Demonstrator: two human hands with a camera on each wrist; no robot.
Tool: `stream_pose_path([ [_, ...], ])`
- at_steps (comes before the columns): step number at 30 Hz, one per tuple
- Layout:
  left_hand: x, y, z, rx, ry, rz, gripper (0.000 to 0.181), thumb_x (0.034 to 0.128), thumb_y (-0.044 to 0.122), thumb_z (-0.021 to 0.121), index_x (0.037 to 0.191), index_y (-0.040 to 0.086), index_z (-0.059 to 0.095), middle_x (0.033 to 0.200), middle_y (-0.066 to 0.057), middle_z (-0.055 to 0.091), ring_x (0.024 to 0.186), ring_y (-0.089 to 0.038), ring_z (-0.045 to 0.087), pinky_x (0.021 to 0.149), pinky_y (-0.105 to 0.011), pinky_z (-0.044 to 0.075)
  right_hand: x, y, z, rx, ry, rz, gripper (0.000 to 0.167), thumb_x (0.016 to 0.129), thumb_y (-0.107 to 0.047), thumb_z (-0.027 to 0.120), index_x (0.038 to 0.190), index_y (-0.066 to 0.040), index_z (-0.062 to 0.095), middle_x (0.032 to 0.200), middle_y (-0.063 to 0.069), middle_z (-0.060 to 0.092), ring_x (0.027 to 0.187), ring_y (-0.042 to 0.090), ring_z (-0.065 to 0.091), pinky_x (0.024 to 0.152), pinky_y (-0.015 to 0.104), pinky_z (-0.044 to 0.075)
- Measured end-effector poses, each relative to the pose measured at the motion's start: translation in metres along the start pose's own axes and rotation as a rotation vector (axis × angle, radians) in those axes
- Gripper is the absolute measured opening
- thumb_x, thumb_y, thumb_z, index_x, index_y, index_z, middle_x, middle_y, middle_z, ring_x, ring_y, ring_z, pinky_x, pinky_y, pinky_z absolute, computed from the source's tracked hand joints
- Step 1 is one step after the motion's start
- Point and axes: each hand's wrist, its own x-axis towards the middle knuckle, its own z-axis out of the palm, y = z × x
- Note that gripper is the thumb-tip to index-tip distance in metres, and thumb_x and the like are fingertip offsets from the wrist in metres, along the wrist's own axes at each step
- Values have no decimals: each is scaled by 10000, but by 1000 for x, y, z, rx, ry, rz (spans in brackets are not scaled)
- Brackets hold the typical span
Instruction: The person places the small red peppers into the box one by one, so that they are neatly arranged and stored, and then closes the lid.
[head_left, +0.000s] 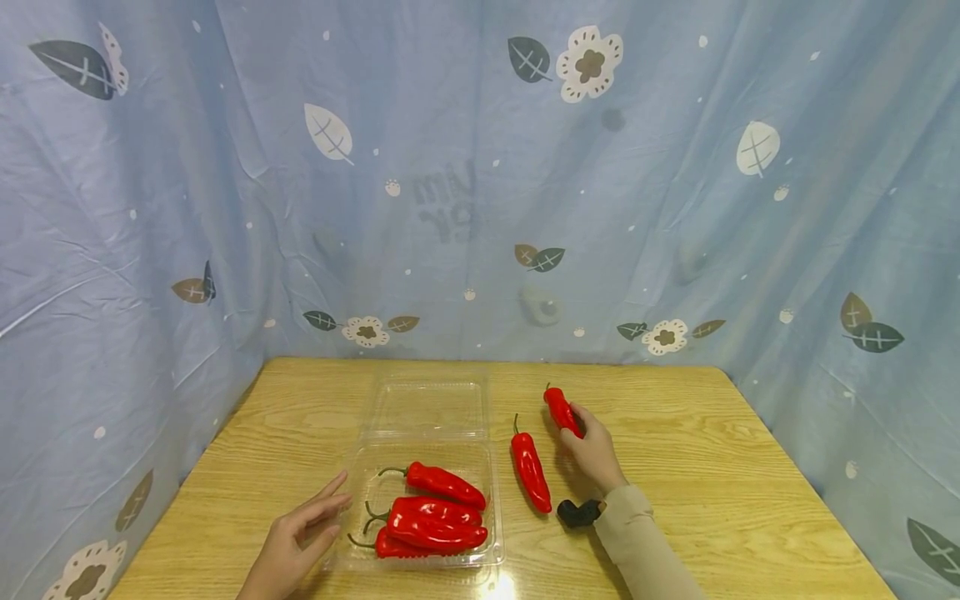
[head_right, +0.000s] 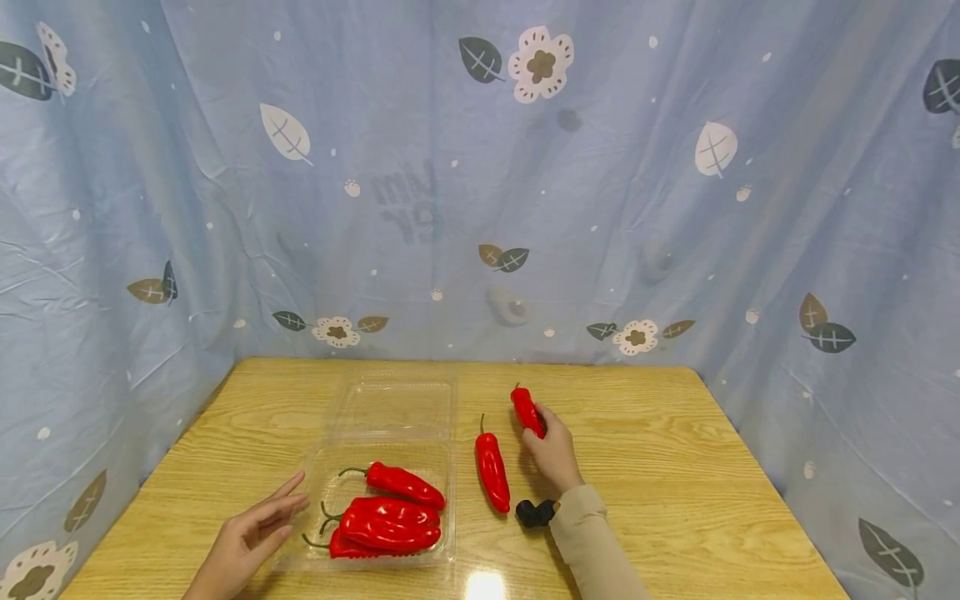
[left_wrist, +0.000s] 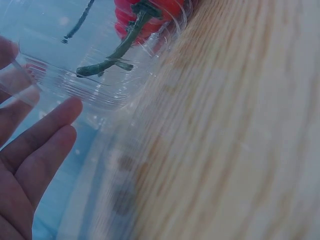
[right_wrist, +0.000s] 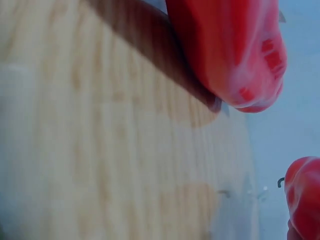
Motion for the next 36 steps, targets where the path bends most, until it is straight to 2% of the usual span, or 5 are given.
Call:
stream_pose_path([
  [13, -2, 1, 0, -3, -13, -55, 345, 876, -94, 585, 1220, -112, 564, 1377, -346, 409, 1153, -26, 568, 860, -155, 518, -10, -19, -4, 110, -6, -79, 520, 917, -56, 563, 1412, 2, 411, 1400, 209, 476, 1244, 340, 498, 997, 479, 458],
  [18, -2, 1, 0, -12, -21, -79, 348, 879, -85, 586, 1226, -107, 562, 1386, -350, 398, 1158, -4, 554, 860, -152, 516, -14, -28, -4, 133, 0, -150, 512, 903, -14, 574, 1393, 23, 433, 1374, 230, 496, 1206, 351, 521, 950, 362, 505],
  [25, -2, 0, 1, -5, 0, -10, 340, 863, -119, 586, 1203, -120, 571, 1416, -249, 436, 1159, -23, 563, 863, -148, 513, -19, -37, 1, 162, -16, -247, 491, 897, 10, 589, 1363, 72, 450, 1320, 263, 532, 1145, 348, 546, 851, 137, 484],
  [29, -1, 1, 2, -5, 17, 40, 339, 847, -149, 584, 1185, -126, 580, 1437, -169, 451, 1160, -30, 563, 870, -136, 504, -23, -43, 4, 170, -49, -261, 495, 902, -9, 596, 1369, 63, 449, 1307, 263, 540, 1113, 340, 564, 832, 143, 489],
  [36, -1, -2, 1, 31, 1, 18, 327, 858, -125, 589, 1185, -117, 582, 1377, -320, 431, 1164, -4, 551, 877, -134, 498, -29, -56, 11, 180, -117, -264, 497, 910, -7, 574, 1389, 18, 445, 1325, 225, 539, 1094, 315, 577, 833, 194, 514],
])
